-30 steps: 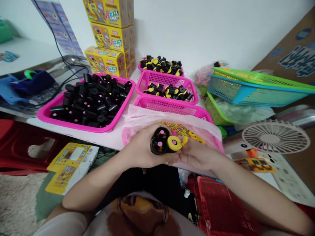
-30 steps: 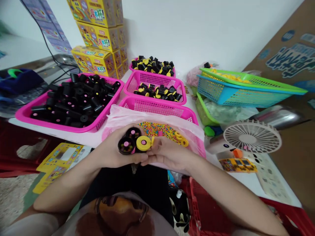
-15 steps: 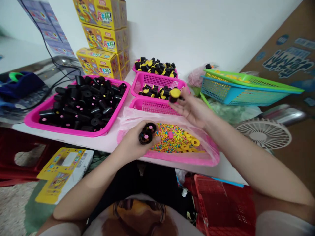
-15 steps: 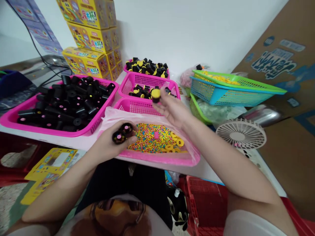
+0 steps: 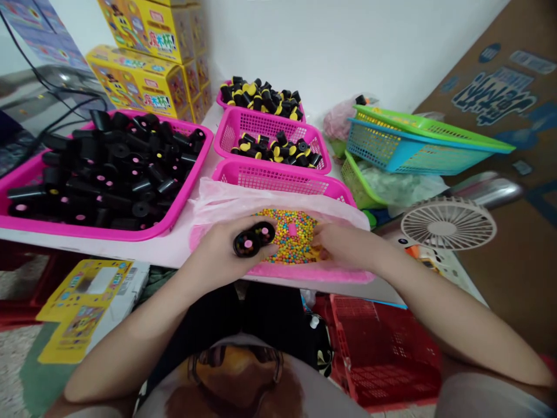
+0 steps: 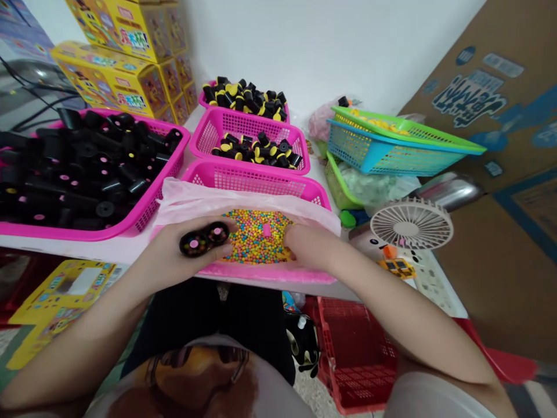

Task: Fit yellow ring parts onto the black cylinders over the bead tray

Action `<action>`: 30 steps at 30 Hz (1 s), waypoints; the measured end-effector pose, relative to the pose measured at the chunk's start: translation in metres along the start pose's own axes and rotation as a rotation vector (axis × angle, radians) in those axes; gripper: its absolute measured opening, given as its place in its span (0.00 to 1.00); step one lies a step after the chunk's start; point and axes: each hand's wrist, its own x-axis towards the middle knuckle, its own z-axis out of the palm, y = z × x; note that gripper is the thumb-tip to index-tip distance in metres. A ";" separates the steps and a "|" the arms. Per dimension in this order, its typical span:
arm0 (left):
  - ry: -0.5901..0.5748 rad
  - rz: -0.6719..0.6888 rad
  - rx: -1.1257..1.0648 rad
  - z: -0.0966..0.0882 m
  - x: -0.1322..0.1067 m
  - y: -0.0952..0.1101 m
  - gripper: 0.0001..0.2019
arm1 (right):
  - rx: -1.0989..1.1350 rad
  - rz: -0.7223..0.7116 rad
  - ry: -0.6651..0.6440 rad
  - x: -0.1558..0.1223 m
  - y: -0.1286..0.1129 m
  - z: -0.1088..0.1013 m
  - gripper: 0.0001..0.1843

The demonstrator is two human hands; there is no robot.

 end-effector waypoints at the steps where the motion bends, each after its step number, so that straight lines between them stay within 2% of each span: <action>1: -0.007 0.001 0.001 0.000 -0.001 0.000 0.13 | 0.003 -0.010 -0.029 -0.002 0.005 0.002 0.12; 3: -0.025 0.008 0.008 0.000 -0.002 0.001 0.12 | 0.027 -0.031 -0.057 -0.005 0.010 -0.001 0.11; 5: -0.036 0.006 0.016 0.001 -0.003 0.002 0.11 | 0.042 -0.024 -0.020 -0.007 0.008 -0.012 0.11; 7: -0.031 -0.027 0.005 0.002 -0.003 0.003 0.15 | 0.053 -0.018 0.148 -0.009 -0.005 -0.022 0.11; 10: 0.020 -0.104 -0.003 0.005 -0.001 0.003 0.21 | 0.102 -0.078 0.531 -0.007 -0.040 -0.027 0.10; 12: 0.039 -0.119 0.011 0.005 0.001 0.004 0.22 | 0.142 -0.162 0.662 -0.004 -0.063 -0.023 0.09; 15: 0.022 -0.103 -0.015 0.005 0.003 0.005 0.21 | 0.203 -0.271 0.700 0.003 -0.080 -0.013 0.09; 21: 0.094 -0.061 -0.084 0.005 0.000 0.001 0.18 | 0.226 -0.409 0.651 0.013 -0.072 -0.006 0.13; 24: 0.114 -0.081 -0.087 0.005 -0.001 0.001 0.18 | 0.204 -0.443 0.648 0.015 -0.071 -0.003 0.18; 30: 0.102 -0.119 -0.088 0.002 0.000 0.005 0.19 | 0.084 -0.443 0.753 0.019 -0.080 0.007 0.23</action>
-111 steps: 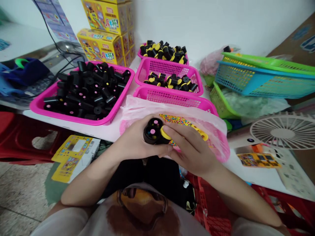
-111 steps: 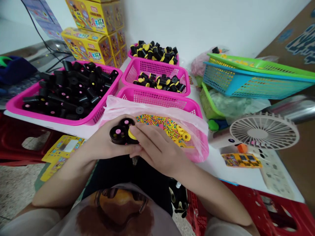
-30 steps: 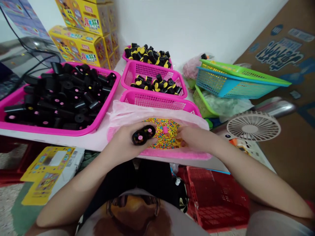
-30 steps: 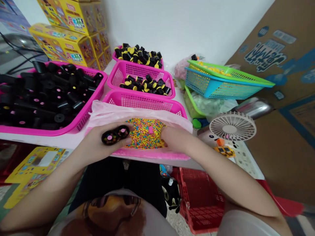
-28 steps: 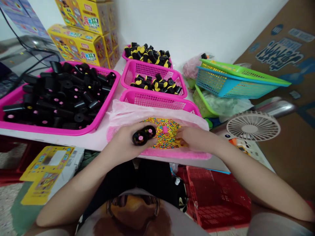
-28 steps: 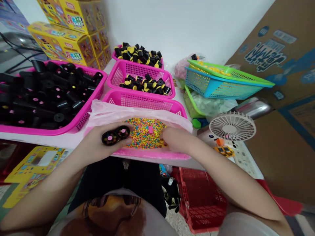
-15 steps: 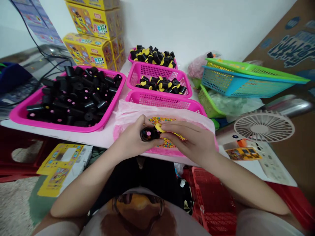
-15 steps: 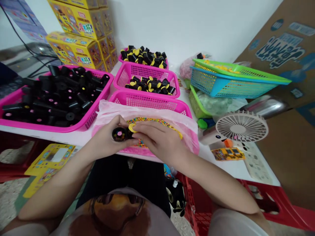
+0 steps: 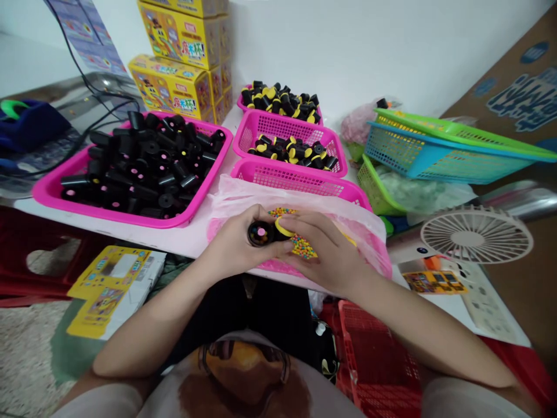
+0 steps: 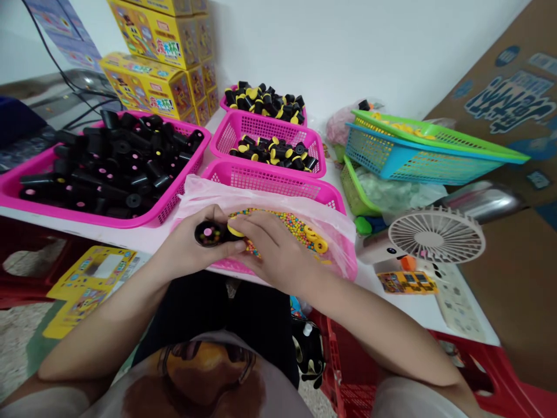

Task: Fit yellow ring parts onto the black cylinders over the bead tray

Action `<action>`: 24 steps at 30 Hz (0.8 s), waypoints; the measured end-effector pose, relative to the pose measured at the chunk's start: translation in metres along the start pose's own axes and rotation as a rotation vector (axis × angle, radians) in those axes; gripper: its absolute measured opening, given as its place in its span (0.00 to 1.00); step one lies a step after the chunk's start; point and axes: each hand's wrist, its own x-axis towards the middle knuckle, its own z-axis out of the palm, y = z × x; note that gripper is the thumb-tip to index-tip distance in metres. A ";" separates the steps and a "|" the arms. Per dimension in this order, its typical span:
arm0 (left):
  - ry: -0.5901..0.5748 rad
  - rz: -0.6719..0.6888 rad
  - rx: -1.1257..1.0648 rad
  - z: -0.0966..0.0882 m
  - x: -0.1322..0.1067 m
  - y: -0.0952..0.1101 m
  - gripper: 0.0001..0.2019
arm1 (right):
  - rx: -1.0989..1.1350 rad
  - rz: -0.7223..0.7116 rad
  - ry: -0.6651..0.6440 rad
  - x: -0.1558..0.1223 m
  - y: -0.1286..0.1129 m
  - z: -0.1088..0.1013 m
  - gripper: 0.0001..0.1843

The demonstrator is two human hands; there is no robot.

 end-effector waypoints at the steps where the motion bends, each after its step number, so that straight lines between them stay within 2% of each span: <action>1: -0.002 -0.008 -0.001 0.000 0.000 0.000 0.19 | -0.011 -0.007 0.014 0.000 0.000 0.002 0.24; 7: -0.047 0.049 0.005 0.001 0.000 -0.004 0.17 | -0.138 -0.195 0.055 -0.002 0.004 0.008 0.30; 11: -0.080 0.085 -0.005 0.001 -0.001 -0.006 0.17 | -0.202 -0.260 0.027 -0.003 0.005 0.009 0.25; 13: -0.054 0.088 -0.026 0.000 -0.001 -0.006 0.17 | -0.200 -0.285 0.029 0.000 0.007 0.007 0.23; 15: -0.002 0.099 -0.074 0.000 0.000 -0.006 0.16 | -0.105 -0.253 -0.002 0.005 0.011 0.001 0.22; 17: 0.015 0.117 -0.156 0.000 0.000 -0.007 0.16 | 0.056 -0.105 -0.054 0.010 0.018 -0.006 0.20; 20: -0.053 0.130 -0.281 0.000 0.000 -0.008 0.17 | 0.339 0.277 -0.078 0.013 0.029 -0.014 0.15; 23: -0.101 0.140 -0.237 -0.001 -0.002 -0.009 0.18 | 0.736 0.635 -0.073 0.013 0.035 -0.013 0.07; 24: -0.106 0.152 -0.197 -0.002 -0.002 -0.008 0.18 | 0.885 0.736 -0.099 0.014 0.035 -0.011 0.10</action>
